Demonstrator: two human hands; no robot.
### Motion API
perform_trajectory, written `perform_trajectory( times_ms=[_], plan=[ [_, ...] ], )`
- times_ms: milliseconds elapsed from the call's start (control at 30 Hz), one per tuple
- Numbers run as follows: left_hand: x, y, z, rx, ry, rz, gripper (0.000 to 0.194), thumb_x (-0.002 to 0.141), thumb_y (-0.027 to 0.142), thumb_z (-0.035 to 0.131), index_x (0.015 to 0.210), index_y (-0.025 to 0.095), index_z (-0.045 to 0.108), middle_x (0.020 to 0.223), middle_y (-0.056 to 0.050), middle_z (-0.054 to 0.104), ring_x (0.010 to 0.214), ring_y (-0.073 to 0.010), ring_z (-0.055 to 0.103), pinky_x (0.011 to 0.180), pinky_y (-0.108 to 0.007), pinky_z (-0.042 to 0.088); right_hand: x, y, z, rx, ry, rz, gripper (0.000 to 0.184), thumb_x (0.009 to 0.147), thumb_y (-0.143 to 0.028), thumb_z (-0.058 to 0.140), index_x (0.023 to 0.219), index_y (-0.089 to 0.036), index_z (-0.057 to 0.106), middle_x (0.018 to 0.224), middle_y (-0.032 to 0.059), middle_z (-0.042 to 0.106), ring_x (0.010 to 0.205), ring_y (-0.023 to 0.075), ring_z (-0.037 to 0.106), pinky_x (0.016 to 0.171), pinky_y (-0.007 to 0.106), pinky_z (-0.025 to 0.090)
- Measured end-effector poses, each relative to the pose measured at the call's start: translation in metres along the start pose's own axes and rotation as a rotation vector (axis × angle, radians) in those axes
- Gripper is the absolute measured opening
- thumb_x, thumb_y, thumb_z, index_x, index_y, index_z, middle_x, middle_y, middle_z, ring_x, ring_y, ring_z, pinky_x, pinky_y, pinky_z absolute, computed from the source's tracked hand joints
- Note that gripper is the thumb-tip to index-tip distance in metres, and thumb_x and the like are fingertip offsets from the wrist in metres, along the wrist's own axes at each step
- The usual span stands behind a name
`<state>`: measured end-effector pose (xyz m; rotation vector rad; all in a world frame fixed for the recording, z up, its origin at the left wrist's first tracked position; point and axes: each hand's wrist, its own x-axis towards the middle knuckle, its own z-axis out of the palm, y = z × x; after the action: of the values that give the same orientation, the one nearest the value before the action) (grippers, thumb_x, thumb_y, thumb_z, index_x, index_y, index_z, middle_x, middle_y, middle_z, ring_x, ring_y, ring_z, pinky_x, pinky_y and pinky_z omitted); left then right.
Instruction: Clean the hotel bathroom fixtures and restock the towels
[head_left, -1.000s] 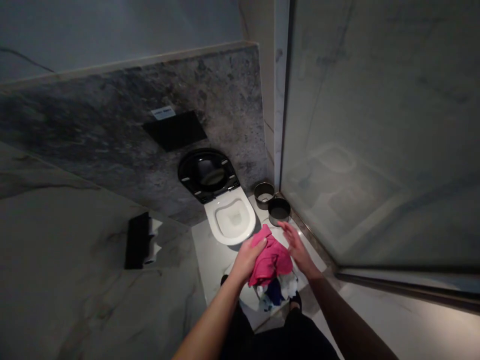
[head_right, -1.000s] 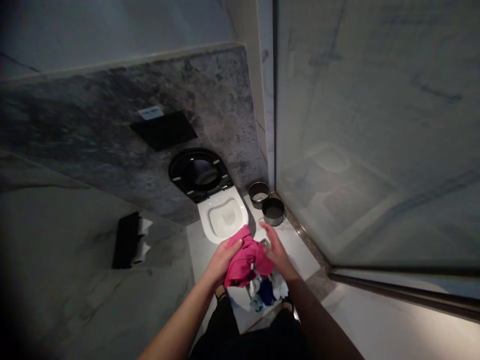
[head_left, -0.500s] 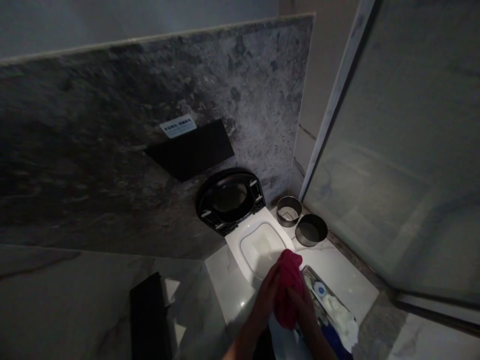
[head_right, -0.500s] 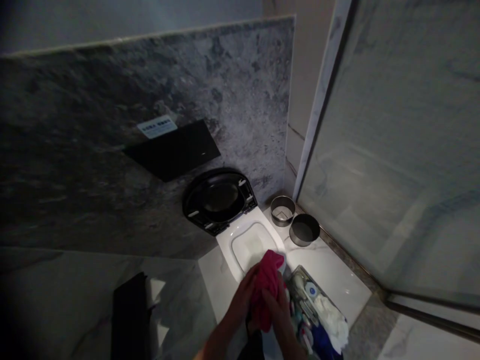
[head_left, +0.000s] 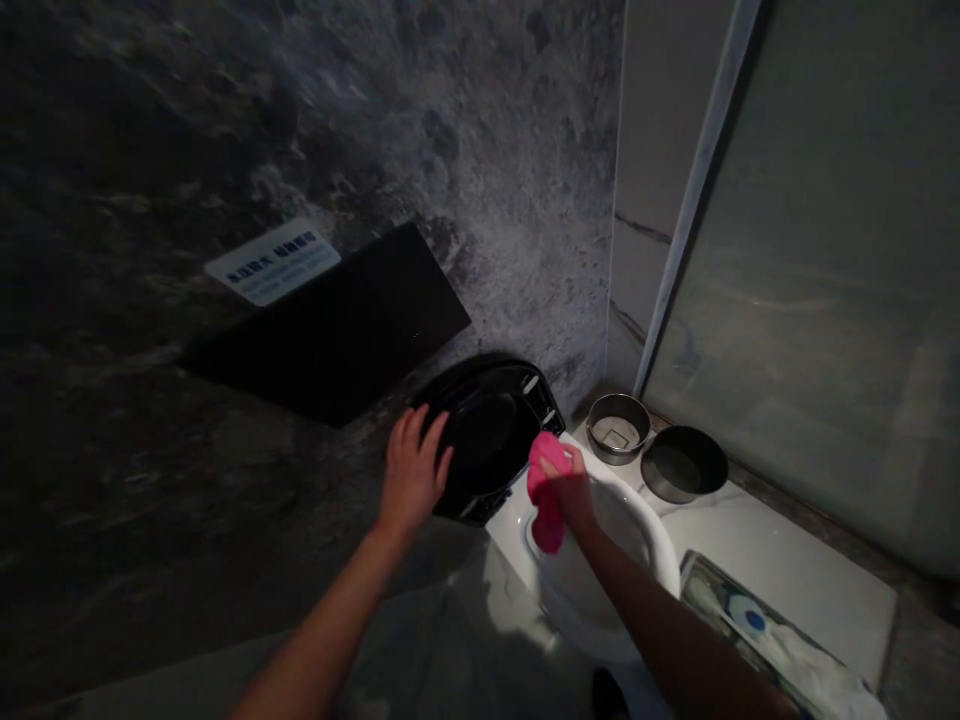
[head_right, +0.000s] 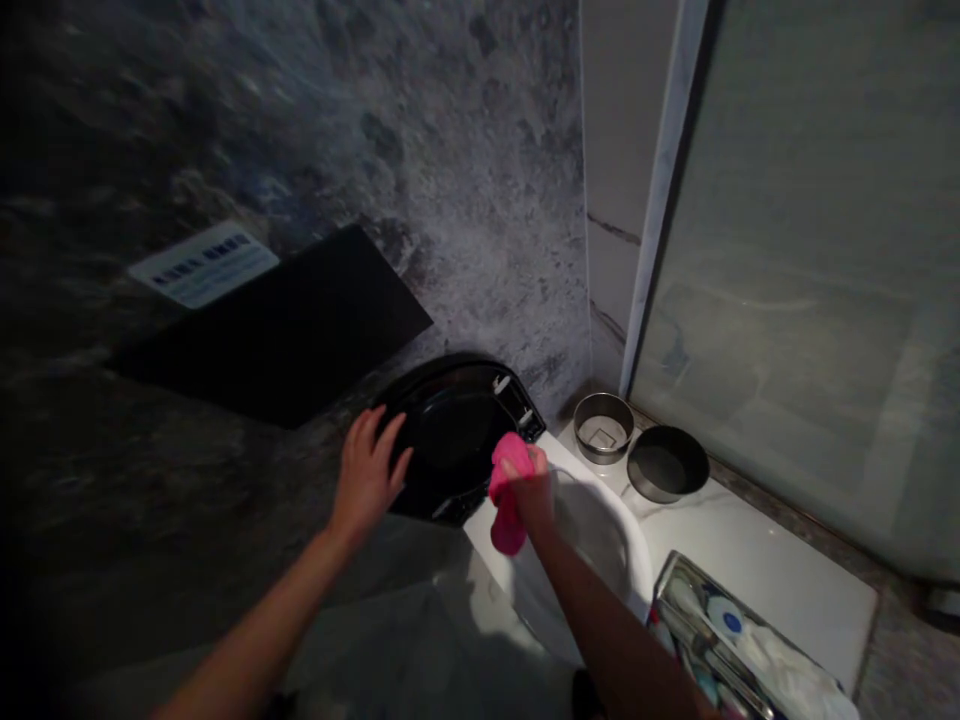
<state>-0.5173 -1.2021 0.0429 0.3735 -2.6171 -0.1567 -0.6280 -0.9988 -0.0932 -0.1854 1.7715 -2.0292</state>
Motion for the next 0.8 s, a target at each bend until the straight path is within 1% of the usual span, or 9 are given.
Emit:
perform_trajectory(
  times_ms=[100, 167, 267, 367, 433, 500, 667, 733, 800],
  plan=[
    [0.035, -0.057, 0.001, -0.006, -0.071, 0.159, 0.047, 0.102, 0.033, 0.043, 0.147, 0.02, 0.048, 0.155, -0.015, 0.047, 0.147, -0.0306, 0.041, 0.121, -0.055, 0.039, 0.077, -0.028, 0.05, -0.017, 0.301, -0.129, 0.048, 0.085, -0.057, 0.065, 0.109, -0.016, 0.068, 0.127, 0.0156, 0.061, 0.122, 0.0308, 0.058, 0.114, 0.048, 0.043],
    [0.038, -0.074, 0.005, -0.029, -0.089, 0.201, 0.047, 0.103, 0.032, 0.042, 0.148, 0.02, 0.043, 0.154, -0.015, 0.048, 0.145, -0.0278, 0.045, 0.12, -0.051, 0.042, 0.101, -0.04, 0.093, -0.012, 0.332, -0.219, 0.043, 0.094, -0.051, 0.053, 0.113, -0.015, 0.068, 0.144, 0.0175, 0.049, 0.14, 0.0321, 0.043, 0.125, 0.053, 0.026],
    [0.029, -0.081, 0.007, -0.08, -0.02, 0.22, 0.051, 0.103, 0.036, 0.041, 0.15, 0.019, 0.038, 0.15, -0.016, 0.052, 0.141, -0.0282, 0.049, 0.117, -0.049, 0.044, 0.079, -0.035, 0.163, -0.023, 0.294, -0.321, 0.036, 0.101, -0.039, 0.043, 0.124, -0.022, 0.065, 0.159, 0.0107, 0.037, 0.153, 0.0324, 0.021, 0.126, 0.06, 0.013],
    [0.025, -0.081, 0.004, -0.149, 0.015, 0.244, 0.057, 0.102, 0.044, 0.04, 0.152, 0.017, 0.037, 0.147, -0.019, 0.053, 0.138, -0.031, 0.052, 0.114, -0.05, 0.046, 0.021, -0.014, 0.211, -0.141, 0.159, -0.508, 0.028, 0.098, -0.027, 0.05, 0.118, -0.029, 0.069, 0.156, 0.0039, 0.045, 0.149, 0.0314, 0.03, 0.124, 0.058, 0.02],
    [0.026, -0.082, 0.002, -0.161, 0.02, 0.26, 0.058, 0.101, 0.046, 0.042, 0.151, 0.017, 0.038, 0.146, -0.019, 0.053, 0.136, -0.0321, 0.053, 0.112, -0.051, 0.047, 0.002, -0.006, 0.215, -0.257, 0.045, -0.655, 0.024, 0.092, -0.021, 0.057, 0.106, -0.031, 0.073, 0.141, 0.0034, 0.06, 0.134, 0.0299, 0.047, 0.116, 0.052, 0.032],
    [0.028, -0.082, 0.001, -0.156, 0.028, 0.28, 0.057, 0.1, 0.044, 0.046, 0.15, 0.018, 0.039, 0.144, -0.019, 0.055, 0.135, -0.0314, 0.054, 0.111, -0.05, 0.047, 0.016, -0.009, 0.197, -0.335, 0.037, -0.736, 0.017, 0.087, -0.02, 0.063, 0.096, -0.029, 0.075, 0.124, 0.0037, 0.068, 0.119, 0.0275, 0.055, 0.107, 0.048, 0.04],
    [0.028, -0.082, 0.0, -0.159, 0.056, 0.284, 0.053, 0.099, 0.04, 0.051, 0.148, 0.02, 0.043, 0.143, -0.017, 0.056, 0.133, -0.0291, 0.055, 0.109, -0.047, 0.048, 0.118, -0.043, 0.142, -0.24, 0.517, -0.593, 0.013, 0.087, -0.031, 0.066, 0.08, -0.021, 0.065, 0.108, 0.0091, 0.063, 0.113, 0.0263, 0.055, 0.105, 0.047, 0.043],
    [0.028, -0.081, 0.0, -0.162, 0.058, 0.284, 0.053, 0.099, 0.04, 0.05, 0.147, 0.02, 0.043, 0.143, -0.018, 0.056, 0.133, -0.0291, 0.055, 0.108, -0.048, 0.048, 0.124, -0.046, 0.15, -0.156, 0.624, -0.557, 0.013, 0.091, -0.031, 0.059, 0.087, -0.02, 0.063, 0.12, 0.0133, 0.06, 0.12, 0.0268, 0.054, 0.106, 0.047, 0.044],
    [0.028, -0.081, 0.0, -0.164, 0.058, 0.294, 0.053, 0.099, 0.043, 0.05, 0.146, 0.02, 0.044, 0.141, -0.018, 0.057, 0.132, -0.0298, 0.056, 0.107, -0.048, 0.049, 0.095, -0.038, 0.177, -0.14, 0.609, -0.587, 0.014, 0.094, -0.028, 0.053, 0.096, -0.019, 0.064, 0.131, 0.0155, 0.059, 0.127, 0.0266, 0.052, 0.108, 0.047, 0.043]
  ],
)
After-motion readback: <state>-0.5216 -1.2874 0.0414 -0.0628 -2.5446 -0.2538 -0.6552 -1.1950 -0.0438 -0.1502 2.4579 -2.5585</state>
